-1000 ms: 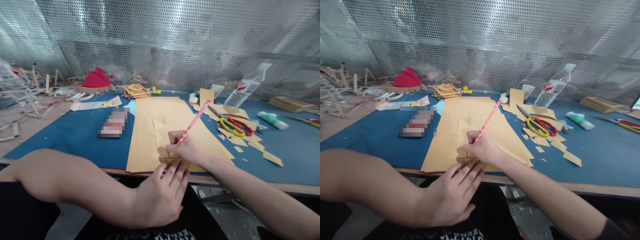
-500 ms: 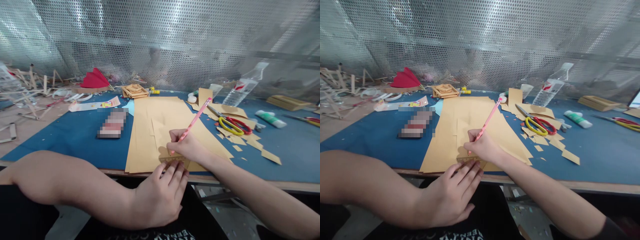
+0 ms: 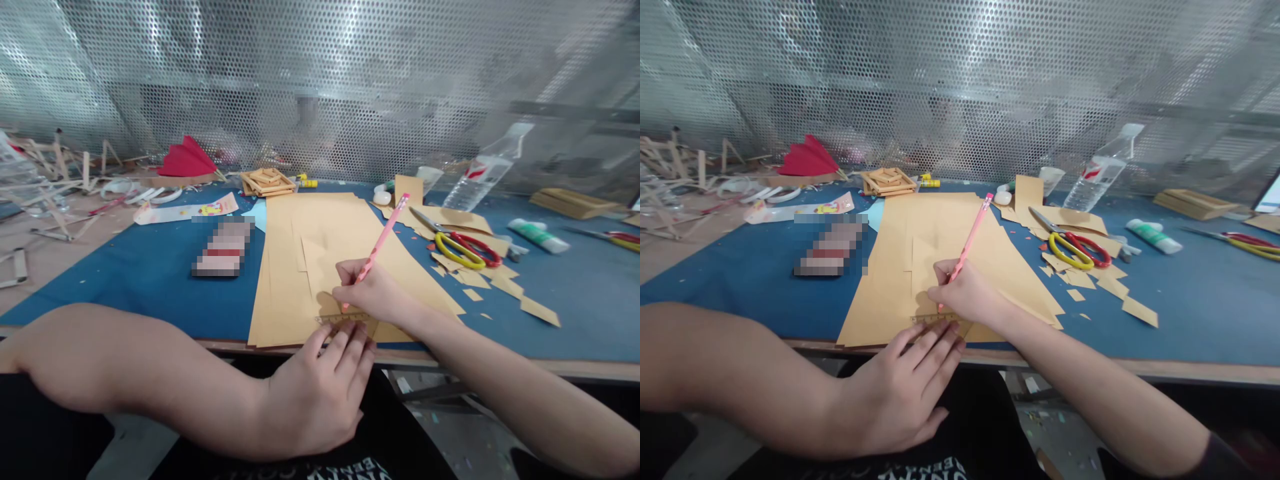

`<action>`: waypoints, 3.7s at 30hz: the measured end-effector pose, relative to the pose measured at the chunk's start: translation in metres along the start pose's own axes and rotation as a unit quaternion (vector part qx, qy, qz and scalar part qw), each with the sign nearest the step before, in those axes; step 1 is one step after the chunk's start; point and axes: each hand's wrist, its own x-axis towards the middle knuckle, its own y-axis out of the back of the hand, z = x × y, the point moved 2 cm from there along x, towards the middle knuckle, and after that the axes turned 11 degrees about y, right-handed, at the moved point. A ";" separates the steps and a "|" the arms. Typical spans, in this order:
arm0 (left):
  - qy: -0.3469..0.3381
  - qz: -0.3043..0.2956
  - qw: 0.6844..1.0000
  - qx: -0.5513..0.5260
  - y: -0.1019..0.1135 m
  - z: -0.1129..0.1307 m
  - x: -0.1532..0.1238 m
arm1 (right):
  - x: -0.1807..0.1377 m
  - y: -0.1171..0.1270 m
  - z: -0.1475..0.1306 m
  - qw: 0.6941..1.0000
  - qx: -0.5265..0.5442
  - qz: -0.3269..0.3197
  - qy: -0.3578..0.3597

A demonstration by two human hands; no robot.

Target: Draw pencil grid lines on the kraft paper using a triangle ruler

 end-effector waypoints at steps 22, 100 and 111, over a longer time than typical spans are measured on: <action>-0.006 0.045 0.999 0.025 -0.001 -0.001 0.000 | 0.000 0.003 -0.007 0.998 0.007 0.057 -0.003; 0.113 -0.133 0.973 -0.153 -0.024 -0.135 0.045 | 0.088 0.020 0.043 0.983 0.173 0.028 -0.049; 0.136 -0.117 0.969 -0.168 -0.028 -0.131 0.050 | 0.088 0.015 0.046 0.980 0.193 0.028 -0.046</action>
